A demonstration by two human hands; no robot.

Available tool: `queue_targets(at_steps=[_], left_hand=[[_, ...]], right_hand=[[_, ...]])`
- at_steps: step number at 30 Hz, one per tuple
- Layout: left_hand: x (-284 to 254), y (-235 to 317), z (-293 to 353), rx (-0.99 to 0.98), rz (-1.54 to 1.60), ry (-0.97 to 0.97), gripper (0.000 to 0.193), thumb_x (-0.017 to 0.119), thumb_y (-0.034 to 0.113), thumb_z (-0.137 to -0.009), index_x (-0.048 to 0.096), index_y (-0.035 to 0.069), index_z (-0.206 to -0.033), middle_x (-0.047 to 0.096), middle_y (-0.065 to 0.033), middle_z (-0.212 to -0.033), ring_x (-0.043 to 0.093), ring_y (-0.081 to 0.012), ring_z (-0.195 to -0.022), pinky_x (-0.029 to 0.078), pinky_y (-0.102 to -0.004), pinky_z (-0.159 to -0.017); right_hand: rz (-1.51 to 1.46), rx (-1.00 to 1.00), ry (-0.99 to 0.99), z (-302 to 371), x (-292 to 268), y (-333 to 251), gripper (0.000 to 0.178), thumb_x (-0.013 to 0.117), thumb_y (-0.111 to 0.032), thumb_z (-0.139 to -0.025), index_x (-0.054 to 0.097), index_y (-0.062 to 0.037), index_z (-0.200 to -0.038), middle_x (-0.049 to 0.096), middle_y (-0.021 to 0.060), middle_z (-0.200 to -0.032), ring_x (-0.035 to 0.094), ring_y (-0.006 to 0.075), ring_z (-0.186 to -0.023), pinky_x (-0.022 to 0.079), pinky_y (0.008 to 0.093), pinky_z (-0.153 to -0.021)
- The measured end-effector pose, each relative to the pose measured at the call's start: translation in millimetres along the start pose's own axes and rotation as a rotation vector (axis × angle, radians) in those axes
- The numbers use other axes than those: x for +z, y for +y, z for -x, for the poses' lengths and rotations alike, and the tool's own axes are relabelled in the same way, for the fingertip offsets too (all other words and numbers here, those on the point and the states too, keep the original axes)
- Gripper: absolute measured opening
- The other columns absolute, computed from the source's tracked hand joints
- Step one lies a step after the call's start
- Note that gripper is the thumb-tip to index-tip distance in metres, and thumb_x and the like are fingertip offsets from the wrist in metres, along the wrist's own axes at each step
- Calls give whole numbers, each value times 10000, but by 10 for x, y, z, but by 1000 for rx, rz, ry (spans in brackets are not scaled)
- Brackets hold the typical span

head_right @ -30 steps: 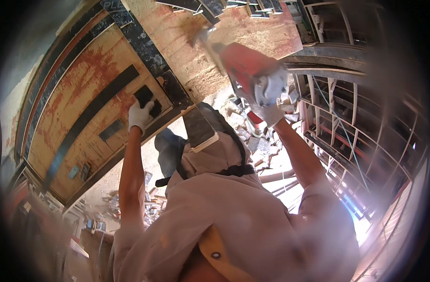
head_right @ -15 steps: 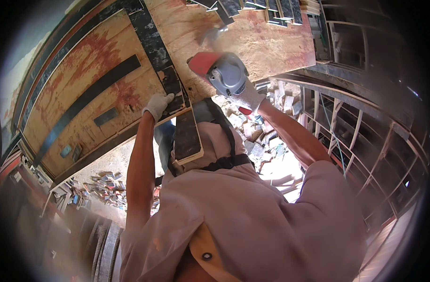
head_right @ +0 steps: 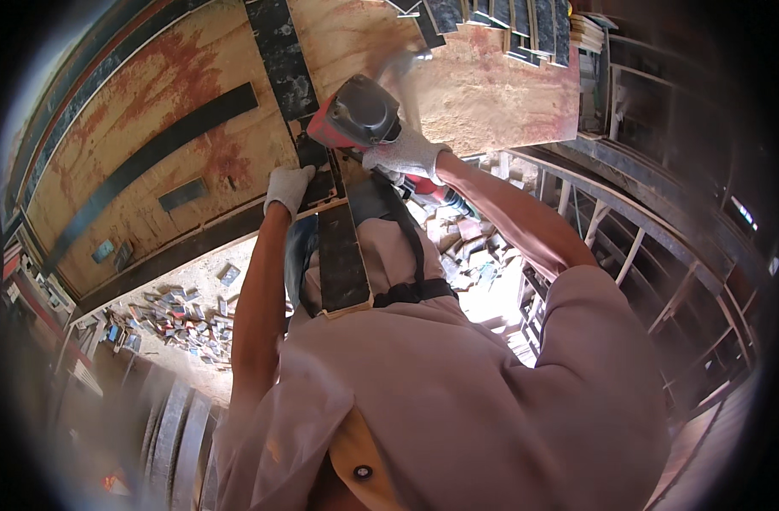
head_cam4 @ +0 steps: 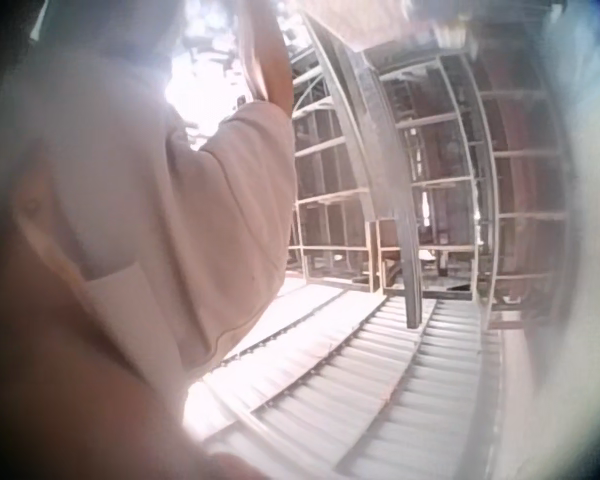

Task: The person assembles a wooden frame by placing rectangular wooden pieces onto a workbench and securing them with a red pneumatic nail gun. The person repeatedly picks up pieces, aligns them, and nails them in place.

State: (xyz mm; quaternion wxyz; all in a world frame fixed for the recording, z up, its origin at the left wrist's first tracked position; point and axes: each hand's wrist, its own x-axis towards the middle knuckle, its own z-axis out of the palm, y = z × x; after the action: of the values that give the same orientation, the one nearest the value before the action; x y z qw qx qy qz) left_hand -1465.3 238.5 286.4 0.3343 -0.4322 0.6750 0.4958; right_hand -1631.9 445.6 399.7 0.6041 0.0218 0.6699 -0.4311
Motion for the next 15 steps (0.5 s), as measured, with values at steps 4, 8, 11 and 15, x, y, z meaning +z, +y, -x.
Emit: queue_targets(at_steps=[4, 8, 11, 15], left_hand=[[71, -185, -214, 197, -183, 33, 387, 698, 300, -815, 713, -75, -908, 721, -257, -872, 712, -387, -915, 531, -425, -768], [93, -261, -295, 316, -590, -32, 187, 627, 143, -893, 641, 123, -1078, 738, -129, -891, 733, -309, -917, 551, -381, -714], [33, -81, -151, 487, -1086, -67, 250, 585, 68, -932, 609, 214, -1134, 742, -73, -893, 743, -275, -908, 559, -367, -686], [80, -220, -246, 394, -825, -55, 167, 569, 124, -941, 651, 188, -1071, 741, -90, -904, 739, -283, -901, 559, -389, -707]], right_hand=[[77, 46, -32, -143, 53, -209, 130, 659, -18, -838, 602, -45, -952, 536, 27, -577, 509, 126, -448, 394, 291, -411], [195, 84, -70, -212, 44, -321, 143, 721, -176, -844, 666, -45, -854, 597, 26, -611, 563, 118, -507, 462, 283, -486], [154, 140, -68, -305, 4, -375, 129, 692, -161, -843, 670, -38, -815, 590, 41, -583, 558, 144, -467, 445, 290, -453], [279, 140, -99, -322, 29, -494, 137, 685, -165, -828, 675, -43, -768, 593, 44, -590, 554, 140, -472, 439, 292, -455]])
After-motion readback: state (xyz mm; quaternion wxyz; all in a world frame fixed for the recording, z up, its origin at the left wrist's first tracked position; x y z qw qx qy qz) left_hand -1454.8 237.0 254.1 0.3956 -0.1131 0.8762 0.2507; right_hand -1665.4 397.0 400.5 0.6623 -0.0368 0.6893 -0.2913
